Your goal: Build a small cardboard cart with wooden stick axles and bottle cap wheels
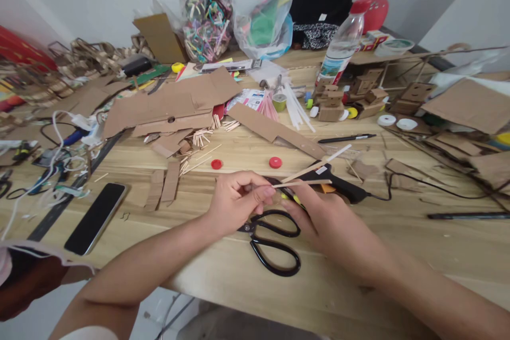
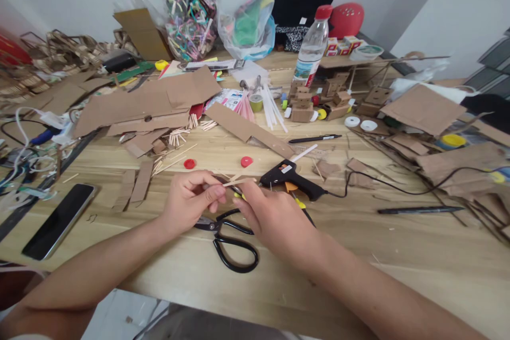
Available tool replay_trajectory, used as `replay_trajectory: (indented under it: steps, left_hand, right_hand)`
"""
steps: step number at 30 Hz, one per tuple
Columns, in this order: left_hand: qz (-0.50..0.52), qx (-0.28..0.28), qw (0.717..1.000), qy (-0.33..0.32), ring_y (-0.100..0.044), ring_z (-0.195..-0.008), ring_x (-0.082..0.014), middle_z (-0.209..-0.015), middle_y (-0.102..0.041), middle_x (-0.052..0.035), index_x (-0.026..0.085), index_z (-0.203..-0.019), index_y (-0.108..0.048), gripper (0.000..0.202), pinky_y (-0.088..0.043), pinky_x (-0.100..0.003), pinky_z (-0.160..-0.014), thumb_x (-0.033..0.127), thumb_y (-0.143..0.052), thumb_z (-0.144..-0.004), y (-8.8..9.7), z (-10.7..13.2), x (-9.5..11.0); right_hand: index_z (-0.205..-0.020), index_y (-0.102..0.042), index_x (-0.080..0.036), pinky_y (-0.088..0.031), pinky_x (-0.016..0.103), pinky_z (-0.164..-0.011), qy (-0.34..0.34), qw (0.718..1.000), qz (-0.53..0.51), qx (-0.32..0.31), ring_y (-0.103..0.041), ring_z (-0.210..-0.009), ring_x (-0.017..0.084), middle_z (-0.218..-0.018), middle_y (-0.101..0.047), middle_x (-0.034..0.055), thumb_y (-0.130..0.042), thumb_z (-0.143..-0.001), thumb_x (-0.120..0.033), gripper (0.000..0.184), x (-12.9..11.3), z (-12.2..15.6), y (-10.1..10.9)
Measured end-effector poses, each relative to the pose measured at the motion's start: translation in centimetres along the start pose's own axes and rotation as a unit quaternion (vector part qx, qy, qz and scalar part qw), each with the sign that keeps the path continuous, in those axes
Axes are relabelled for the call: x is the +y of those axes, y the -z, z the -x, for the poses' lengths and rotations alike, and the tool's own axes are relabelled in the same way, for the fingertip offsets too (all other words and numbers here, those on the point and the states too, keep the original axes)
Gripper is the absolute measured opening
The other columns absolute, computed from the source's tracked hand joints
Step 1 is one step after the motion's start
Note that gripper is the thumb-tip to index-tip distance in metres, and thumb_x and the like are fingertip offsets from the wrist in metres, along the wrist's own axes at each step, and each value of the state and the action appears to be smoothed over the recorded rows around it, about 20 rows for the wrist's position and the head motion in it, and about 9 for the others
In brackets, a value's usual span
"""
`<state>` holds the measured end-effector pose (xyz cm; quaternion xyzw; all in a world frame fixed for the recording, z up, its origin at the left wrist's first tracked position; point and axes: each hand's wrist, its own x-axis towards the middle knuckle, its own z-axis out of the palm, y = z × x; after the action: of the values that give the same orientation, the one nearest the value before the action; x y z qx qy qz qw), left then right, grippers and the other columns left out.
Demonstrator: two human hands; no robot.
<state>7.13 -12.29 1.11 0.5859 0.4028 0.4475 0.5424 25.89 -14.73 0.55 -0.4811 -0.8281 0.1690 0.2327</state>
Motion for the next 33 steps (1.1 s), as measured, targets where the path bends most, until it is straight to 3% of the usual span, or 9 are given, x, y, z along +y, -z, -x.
replay_trajectory:
  steps: [4, 8, 12, 18, 24, 29, 33]
  left_hand:
    - [-0.015, 0.005, 0.999, -0.037, -0.051, -0.038, -0.0078, -0.052, -0.066, -0.0028, 0.017, -0.059, -0.065, 0.054, -0.042, -0.020, -0.038, 0.067, -0.075, -0.075, -0.1, 0.2, 0.2]
    - [-0.021, -0.012, 0.999, -0.041, -0.050, -0.037, -0.0074, -0.051, -0.064, -0.0018, 0.017, -0.058, -0.064, 0.053, -0.040, -0.020, -0.038, 0.065, -0.075, -0.077, 0.2, 0.3, 0.4]
    - [-0.009, -0.029, 0.999, -0.011, -0.048, -0.037, -0.0071, -0.048, -0.060, 0.0002, 0.017, -0.059, -0.063, 0.052, -0.039, -0.019, -0.038, 0.064, -0.077, -0.076, 0.3, 0.2, 0.3]
    - [0.009, -0.041, 0.999, 0.020, -0.047, -0.037, -0.0064, -0.050, -0.061, 0.0001, 0.016, -0.059, -0.062, 0.049, -0.037, -0.018, -0.038, 0.060, -0.081, -0.073, 0.4, 0.0, 0.2]
    - [0.008, -0.044, 0.998, 0.039, -0.045, -0.039, -0.0061, -0.052, -0.062, 0.0002, 0.016, -0.060, -0.063, 0.052, -0.036, -0.019, -0.039, 0.064, -0.079, -0.072, 0.5, -0.2, 0.5]
    - [0.017, -0.049, 0.998, 0.036, -0.044, -0.040, -0.0058, -0.052, -0.061, 0.0008, 0.016, -0.061, -0.065, 0.051, -0.037, -0.020, -0.040, 0.064, -0.079, -0.072, 0.5, -0.3, 0.5]
    - [0.016, -0.048, 0.998, 0.033, -0.043, -0.040, -0.0057, -0.052, -0.061, 0.0011, 0.016, -0.061, -0.065, 0.049, -0.036, -0.019, -0.040, 0.062, -0.081, -0.072, 0.5, -0.3, 0.3]
  right_hand:
    - [-0.093, -0.053, -0.025, -0.044, 0.029, -0.055, -0.001, 1.000, -0.003, 0.000, -0.070, -0.063, 0.024, -0.073, -0.074, 0.0062, -0.039, -0.098, -0.026, 0.015, -0.3, 0.1, 0.0]
    - [-0.087, -0.045, -0.027, -0.039, 0.028, -0.050, -0.043, 0.993, -0.100, -0.053, -0.057, -0.048, 0.018, -0.057, -0.061, -0.0026, -0.040, -0.097, -0.028, 0.011, -1.0, 0.0, 0.5]
    - [-0.088, -0.039, -0.028, -0.035, 0.027, -0.045, -0.062, 0.962, -0.232, -0.132, -0.045, -0.038, 0.014, -0.046, -0.046, -0.0106, -0.038, -0.100, -0.034, 0.014, -1.1, -0.2, 0.9]
    - [-0.094, -0.040, -0.025, -0.037, 0.023, -0.046, -0.072, 0.908, -0.366, -0.190, -0.041, -0.038, 0.010, -0.048, -0.043, -0.0131, -0.033, -0.104, -0.043, 0.020, -0.7, -0.4, 0.7]
    - [-0.098, -0.042, -0.025, -0.031, 0.018, -0.034, -0.118, 0.850, -0.464, -0.217, -0.044, -0.036, 0.007, -0.057, -0.044, -0.0131, -0.042, -0.098, -0.064, 0.039, -0.6, -0.7, 0.9]
    - [-0.102, -0.044, -0.024, -0.031, 0.018, -0.033, -0.127, 0.828, -0.493, -0.236, -0.045, -0.035, 0.007, -0.057, -0.044, -0.0133, -0.046, -0.094, -0.072, 0.048, -0.5, -0.9, 1.2]
    - [-0.101, -0.043, -0.025, -0.031, 0.019, -0.034, -0.124, 0.825, -0.495, -0.243, -0.045, -0.035, 0.008, -0.057, -0.044, -0.0133, -0.045, -0.095, -0.069, 0.044, -0.4, -1.0, 1.2]
